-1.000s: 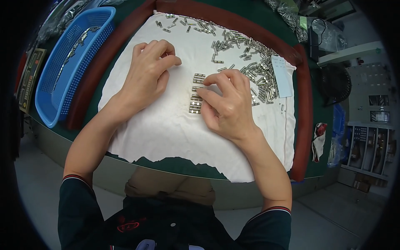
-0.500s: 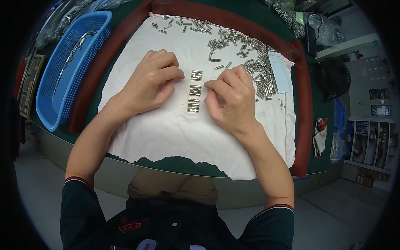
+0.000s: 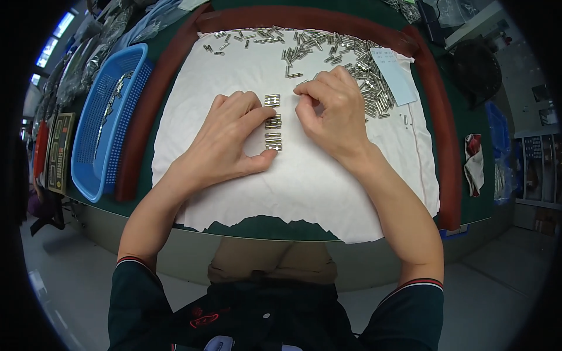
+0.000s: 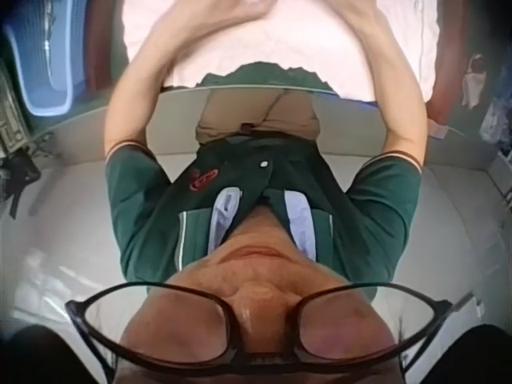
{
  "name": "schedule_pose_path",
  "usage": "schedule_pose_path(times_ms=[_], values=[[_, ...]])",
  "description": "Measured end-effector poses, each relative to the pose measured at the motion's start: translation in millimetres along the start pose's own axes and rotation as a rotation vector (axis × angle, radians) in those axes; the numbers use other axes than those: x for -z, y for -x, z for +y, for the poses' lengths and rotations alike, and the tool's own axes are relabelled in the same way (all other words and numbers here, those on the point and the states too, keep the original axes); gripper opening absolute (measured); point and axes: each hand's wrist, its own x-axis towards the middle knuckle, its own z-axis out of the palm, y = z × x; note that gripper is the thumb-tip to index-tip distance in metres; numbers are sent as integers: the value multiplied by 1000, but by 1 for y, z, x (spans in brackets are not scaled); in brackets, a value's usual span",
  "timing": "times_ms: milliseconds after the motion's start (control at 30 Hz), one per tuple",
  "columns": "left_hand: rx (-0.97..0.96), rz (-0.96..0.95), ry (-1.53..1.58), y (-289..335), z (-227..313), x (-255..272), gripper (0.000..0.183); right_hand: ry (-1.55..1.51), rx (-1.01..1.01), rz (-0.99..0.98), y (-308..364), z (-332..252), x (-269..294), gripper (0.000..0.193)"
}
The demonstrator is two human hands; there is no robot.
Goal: Arranging small metal components into neat rows on a workbench for quality control or assembly preparation.
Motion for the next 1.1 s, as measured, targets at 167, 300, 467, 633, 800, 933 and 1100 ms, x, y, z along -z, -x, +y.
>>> schedule_pose_path(times_ms=[167, 300, 467, 633, 800, 933, 1100], values=[[-25, -79, -85, -7, 6, 3, 37, -25, -8, 11, 1, 1, 0, 8], [-60, -220, -303, -16, 19, 3, 24, -42, 1, 37, 2, 5, -2, 7], [-137, -286, -679, -11, 29, -4, 14, -62, 1, 14, 0, 0, -4, 9], [-200, -211, -867, -13, 35, -21, 13, -52, 4, 7, 3, 3, 7, 12], [-113, -199, -866, -7, 33, -25, 18, -55, 16, 0, 3, 3, 2, 11], [-72, -206, -813, -9, 29, -28, 20, -40, 15, -18, 2, 5, 2, 10], [-108, -288, -975, -13, 38, -24, 20, -35, -14, -31, 3, 5, 2, 10]])
